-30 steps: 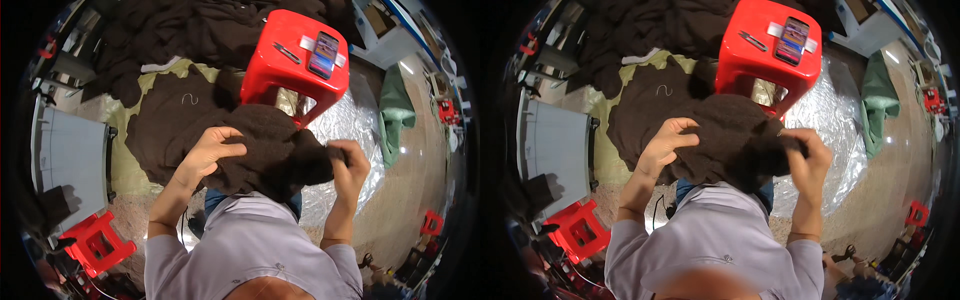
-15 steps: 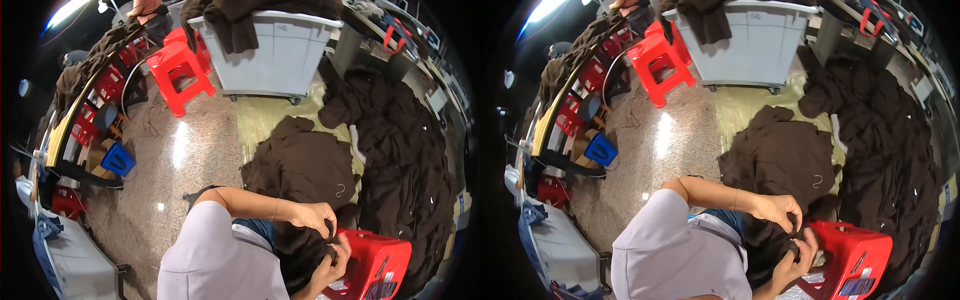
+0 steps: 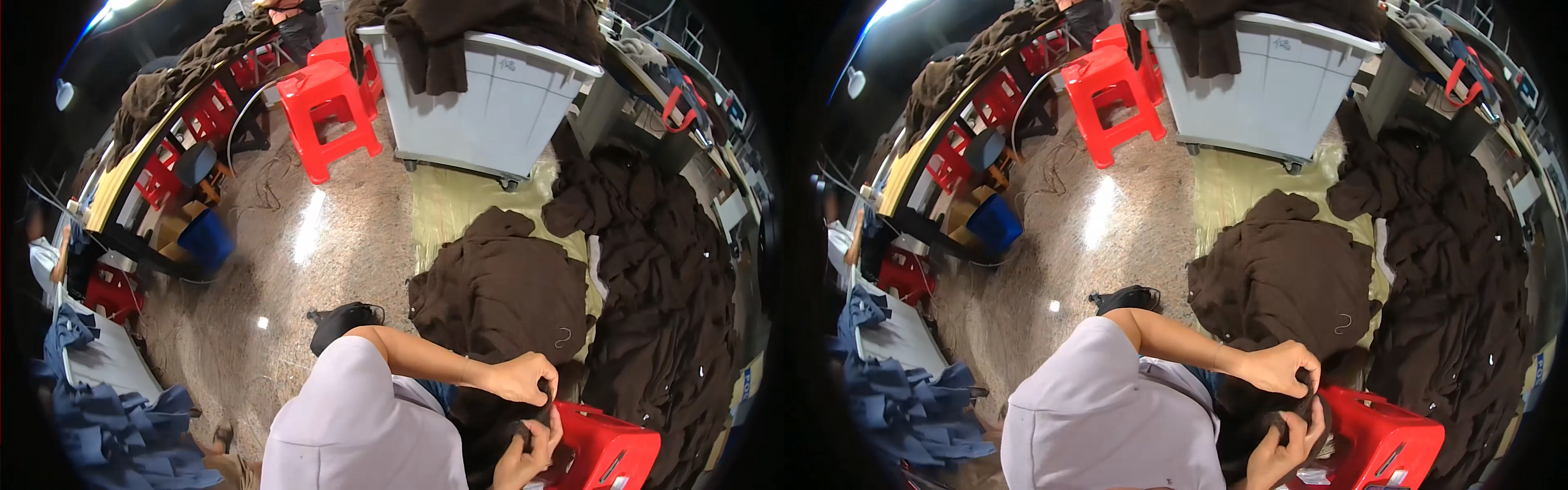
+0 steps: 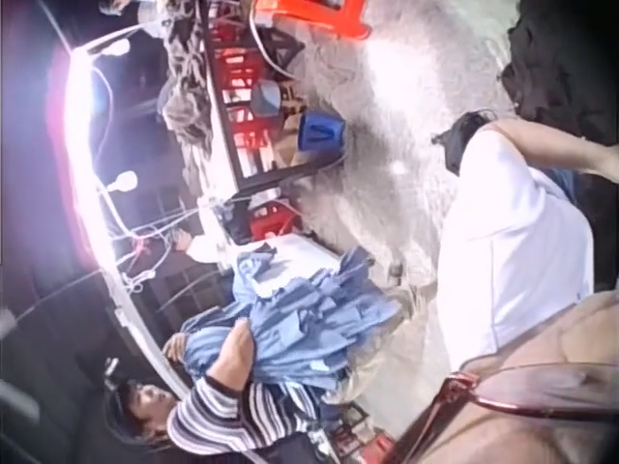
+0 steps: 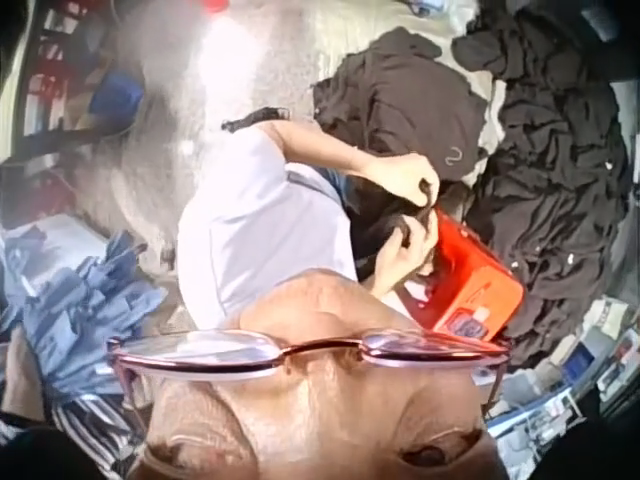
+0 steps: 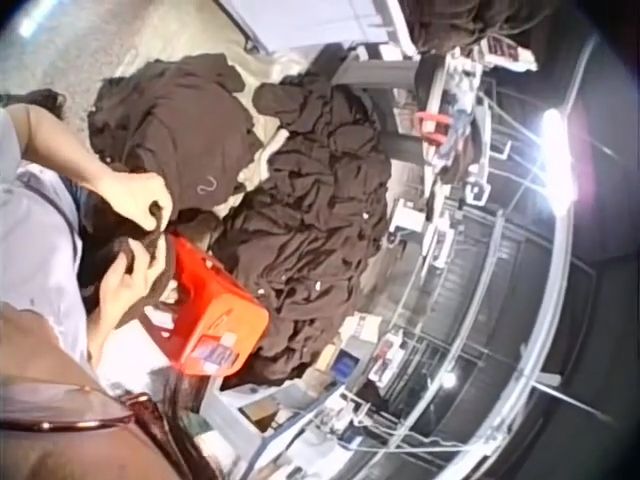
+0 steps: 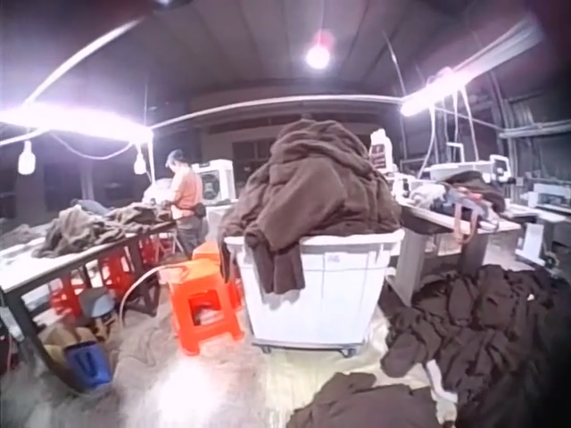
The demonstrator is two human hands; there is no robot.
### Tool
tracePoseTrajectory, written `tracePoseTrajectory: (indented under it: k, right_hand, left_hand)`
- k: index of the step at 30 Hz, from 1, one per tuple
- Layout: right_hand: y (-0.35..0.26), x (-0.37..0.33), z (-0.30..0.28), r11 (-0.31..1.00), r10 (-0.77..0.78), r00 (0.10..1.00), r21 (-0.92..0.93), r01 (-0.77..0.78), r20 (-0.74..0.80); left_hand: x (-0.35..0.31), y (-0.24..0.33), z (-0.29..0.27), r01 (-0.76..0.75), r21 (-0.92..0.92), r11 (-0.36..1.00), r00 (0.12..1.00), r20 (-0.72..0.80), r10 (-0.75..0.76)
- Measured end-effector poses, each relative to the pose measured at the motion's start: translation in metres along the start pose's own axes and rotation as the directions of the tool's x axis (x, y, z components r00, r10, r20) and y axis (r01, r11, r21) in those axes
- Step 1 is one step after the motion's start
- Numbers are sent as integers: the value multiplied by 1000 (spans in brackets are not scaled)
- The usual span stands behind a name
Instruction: Inspecting brown garment pieces for quality control in a factory.
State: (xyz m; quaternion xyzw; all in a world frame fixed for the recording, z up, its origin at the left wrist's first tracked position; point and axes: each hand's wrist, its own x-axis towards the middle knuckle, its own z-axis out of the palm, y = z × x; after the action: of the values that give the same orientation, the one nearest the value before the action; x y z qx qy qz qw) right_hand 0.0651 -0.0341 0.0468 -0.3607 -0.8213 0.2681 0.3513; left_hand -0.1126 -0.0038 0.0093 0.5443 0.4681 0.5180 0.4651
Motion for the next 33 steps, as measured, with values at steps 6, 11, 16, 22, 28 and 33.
tracePoseTrajectory:
  k: [6, 11, 16, 22, 28, 33]
  right_hand:
    - [6, -12, 15, 967, 228, 972, 98, -233, 63]
    - [2, -19, 17, 880, 414, 903, 202, -430, 117]
    - [9, -25, 28, 911, 357, 932, 246, -330, -70]
    - [-1, -67, 0, 941, 68, 764, -212, -262, -642]
    - [-11, -76, -12, 953, -63, 782, -271, -138, -620]
    - [0, -73, -13, 929, -149, 753, -352, -116, -641]
  left_hand:
    - [-9, -8, 8, 128, -65, 990, 987, 102, -121]
    - [-11, -18, 25, 57, -81, 995, 993, -96, -65]
    - [-3, -28, 36, 62, 41, 997, 990, -126, -56]
    - [20, -9, 45, 637, -375, 673, 760, 452, -467]
    - [20, 17, 68, 755, -413, 509, 632, 665, -398]
    - [9, 18, 77, 594, -335, 732, 738, 590, -328]
